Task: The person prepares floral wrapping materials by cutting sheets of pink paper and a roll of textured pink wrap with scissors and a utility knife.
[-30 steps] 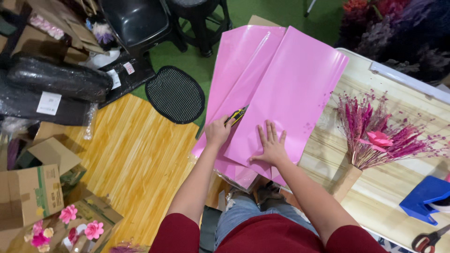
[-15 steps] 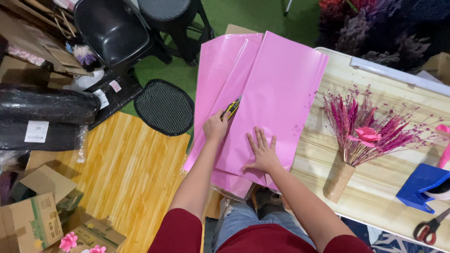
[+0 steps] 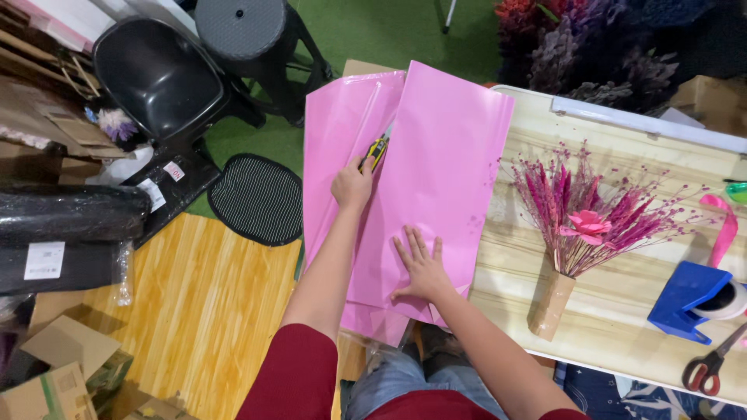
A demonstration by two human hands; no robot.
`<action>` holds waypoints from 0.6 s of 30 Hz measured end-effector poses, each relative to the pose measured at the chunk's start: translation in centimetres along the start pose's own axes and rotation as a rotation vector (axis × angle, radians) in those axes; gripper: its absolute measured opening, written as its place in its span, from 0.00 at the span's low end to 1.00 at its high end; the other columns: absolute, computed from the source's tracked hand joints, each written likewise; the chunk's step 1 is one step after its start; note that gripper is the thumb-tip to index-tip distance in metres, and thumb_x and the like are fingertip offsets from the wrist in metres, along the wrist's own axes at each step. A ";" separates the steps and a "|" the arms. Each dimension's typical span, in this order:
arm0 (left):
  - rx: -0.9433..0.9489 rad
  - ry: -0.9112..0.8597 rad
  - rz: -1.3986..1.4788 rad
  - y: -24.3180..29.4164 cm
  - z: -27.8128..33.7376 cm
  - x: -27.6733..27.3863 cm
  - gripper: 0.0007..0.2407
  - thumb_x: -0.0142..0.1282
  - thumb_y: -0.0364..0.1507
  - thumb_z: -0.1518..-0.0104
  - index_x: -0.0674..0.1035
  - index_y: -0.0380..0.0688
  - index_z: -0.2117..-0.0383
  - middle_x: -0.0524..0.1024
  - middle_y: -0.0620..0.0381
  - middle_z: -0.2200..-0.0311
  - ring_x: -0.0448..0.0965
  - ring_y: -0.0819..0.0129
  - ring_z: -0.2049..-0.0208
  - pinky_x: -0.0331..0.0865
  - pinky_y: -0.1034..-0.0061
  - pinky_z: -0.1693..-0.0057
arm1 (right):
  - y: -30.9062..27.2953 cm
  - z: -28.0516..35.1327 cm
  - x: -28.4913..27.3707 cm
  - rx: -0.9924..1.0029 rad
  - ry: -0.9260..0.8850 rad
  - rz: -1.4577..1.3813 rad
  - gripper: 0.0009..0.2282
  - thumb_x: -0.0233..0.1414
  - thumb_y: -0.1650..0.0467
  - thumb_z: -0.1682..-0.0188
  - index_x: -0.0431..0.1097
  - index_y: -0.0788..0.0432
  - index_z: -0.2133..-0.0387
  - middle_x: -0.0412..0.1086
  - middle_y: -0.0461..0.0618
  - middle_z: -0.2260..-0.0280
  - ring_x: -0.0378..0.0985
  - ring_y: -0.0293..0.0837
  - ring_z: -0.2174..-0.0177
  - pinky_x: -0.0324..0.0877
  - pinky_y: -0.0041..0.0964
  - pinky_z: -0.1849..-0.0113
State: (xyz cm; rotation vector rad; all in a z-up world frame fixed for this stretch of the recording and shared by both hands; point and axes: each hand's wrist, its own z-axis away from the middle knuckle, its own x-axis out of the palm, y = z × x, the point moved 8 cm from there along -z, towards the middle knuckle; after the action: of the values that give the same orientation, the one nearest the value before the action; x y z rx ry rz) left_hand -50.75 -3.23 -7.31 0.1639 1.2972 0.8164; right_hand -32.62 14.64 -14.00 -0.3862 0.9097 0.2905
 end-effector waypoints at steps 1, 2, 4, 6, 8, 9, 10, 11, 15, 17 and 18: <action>0.007 -0.002 0.000 0.6 -0.6 -0.1 0.19 0.42 0.54 0.36 0.81 0.61 0.58 0.84 0.45 0.65 0.83 0.41 0.55 0.75 0.49 0.49 | 0.0 0.1 -0.1 0.006 0.003 -0.001 0.64 0.57 0.35 0.75 0.30 0.43 0.26 0.22 0.55 0.26 0.21 0.52 0.28 0.29 0.79 0.38; 0.018 0.017 0.000 1.2 -1.2 -0.4 0.19 0.42 0.54 0.36 0.81 0.61 0.58 0.84 0.46 0.65 0.83 0.42 0.56 0.75 0.49 0.49 | -0.1 0.2 -0.2 -0.002 -0.002 0.005 0.64 0.57 0.35 0.75 0.30 0.43 0.26 0.22 0.55 0.26 0.21 0.52 0.28 0.30 0.80 0.38; 0.037 0.034 0.000 2.5 -2.4 -0.7 0.19 0.43 0.55 0.37 0.81 0.62 0.58 0.84 0.47 0.65 0.84 0.42 0.56 0.75 0.49 0.49 | -0.2 0.3 -0.4 -0.003 -0.004 0.008 0.64 0.57 0.36 0.75 0.30 0.44 0.26 0.22 0.56 0.26 0.22 0.53 0.28 0.30 0.80 0.38; 0.061 0.076 0.006 4.0 -3.7 -1.3 0.19 0.43 0.54 0.36 0.82 0.61 0.58 0.84 0.47 0.65 0.84 0.42 0.57 0.75 0.49 0.49 | -0.2 0.4 -0.5 -0.018 -0.014 0.000 0.63 0.57 0.36 0.74 0.30 0.44 0.26 0.23 0.56 0.26 0.22 0.52 0.28 0.30 0.80 0.38; 0.071 0.097 0.006 5.3 -5.3 -1.9 0.19 0.43 0.54 0.37 0.81 0.60 0.60 0.84 0.47 0.66 0.84 0.42 0.57 0.75 0.49 0.50 | -0.2 0.5 -0.7 -0.017 -0.008 -0.009 0.63 0.56 0.36 0.74 0.30 0.44 0.26 0.23 0.56 0.26 0.23 0.52 0.28 0.30 0.79 0.38; 0.071 0.118 0.006 6.0 -6.1 -2.3 0.19 0.43 0.55 0.37 0.81 0.60 0.62 0.84 0.47 0.66 0.84 0.42 0.57 0.75 0.48 0.50 | -0.3 0.6 -0.8 -0.023 -0.007 -0.016 0.63 0.56 0.36 0.75 0.30 0.44 0.26 0.23 0.55 0.26 0.23 0.52 0.28 0.29 0.79 0.38; 0.083 0.114 0.005 6.9 -6.9 -2.6 0.19 0.43 0.55 0.37 0.81 0.60 0.62 0.84 0.47 0.66 0.84 0.42 0.57 0.75 0.48 0.50 | -0.3 0.7 -1.1 -0.013 -0.001 -0.021 0.63 0.56 0.36 0.75 0.30 0.44 0.26 0.23 0.55 0.26 0.23 0.52 0.28 0.29 0.79 0.38; 0.080 0.137 0.019 7.7 -7.7 -3.1 0.19 0.44 0.55 0.37 0.81 0.61 0.62 0.83 0.48 0.66 0.84 0.42 0.57 0.75 0.49 0.50 | -0.3 0.8 -1.2 -0.013 -0.012 -0.019 0.62 0.56 0.37 0.74 0.30 0.43 0.26 0.23 0.54 0.26 0.23 0.51 0.28 0.28 0.79 0.38; 0.044 0.357 0.222 10.6 -10.1 -8.3 0.19 0.45 0.51 0.36 0.81 0.52 0.62 0.83 0.43 0.64 0.82 0.38 0.56 0.73 0.46 0.50 | -0.4 0.8 -1.5 -0.024 -0.031 -0.055 0.61 0.55 0.38 0.73 0.31 0.43 0.26 0.25 0.53 0.26 0.23 0.50 0.28 0.28 0.78 0.37; 0.087 0.383 0.226 11.5 -10.8 -11.1 0.20 0.44 0.54 0.37 0.82 0.56 0.62 0.84 0.46 0.63 0.82 0.39 0.56 0.74 0.48 0.49 | -0.8 0.8 -1.9 -0.029 -0.009 -0.071 0.60 0.54 0.37 0.73 0.31 0.43 0.26 0.25 0.53 0.26 0.23 0.50 0.28 0.28 0.78 0.37; 0.116 0.411 0.236 12.7 -11.0 -11.9 0.21 0.43 0.57 0.37 0.82 0.59 0.62 0.84 0.49 0.62 0.82 0.40 0.55 0.74 0.50 0.49 | -0.6 1.1 -2.0 -0.040 0.004 -0.078 0.60 0.53 0.37 0.74 0.30 0.42 0.26 0.26 0.53 0.26 0.24 0.50 0.28 0.28 0.78 0.37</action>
State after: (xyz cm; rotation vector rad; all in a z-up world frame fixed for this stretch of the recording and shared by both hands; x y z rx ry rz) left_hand -66.70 -5.00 5.57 0.2539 1.7371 1.0102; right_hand -32.79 14.43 -11.65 -0.4581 0.8920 0.2359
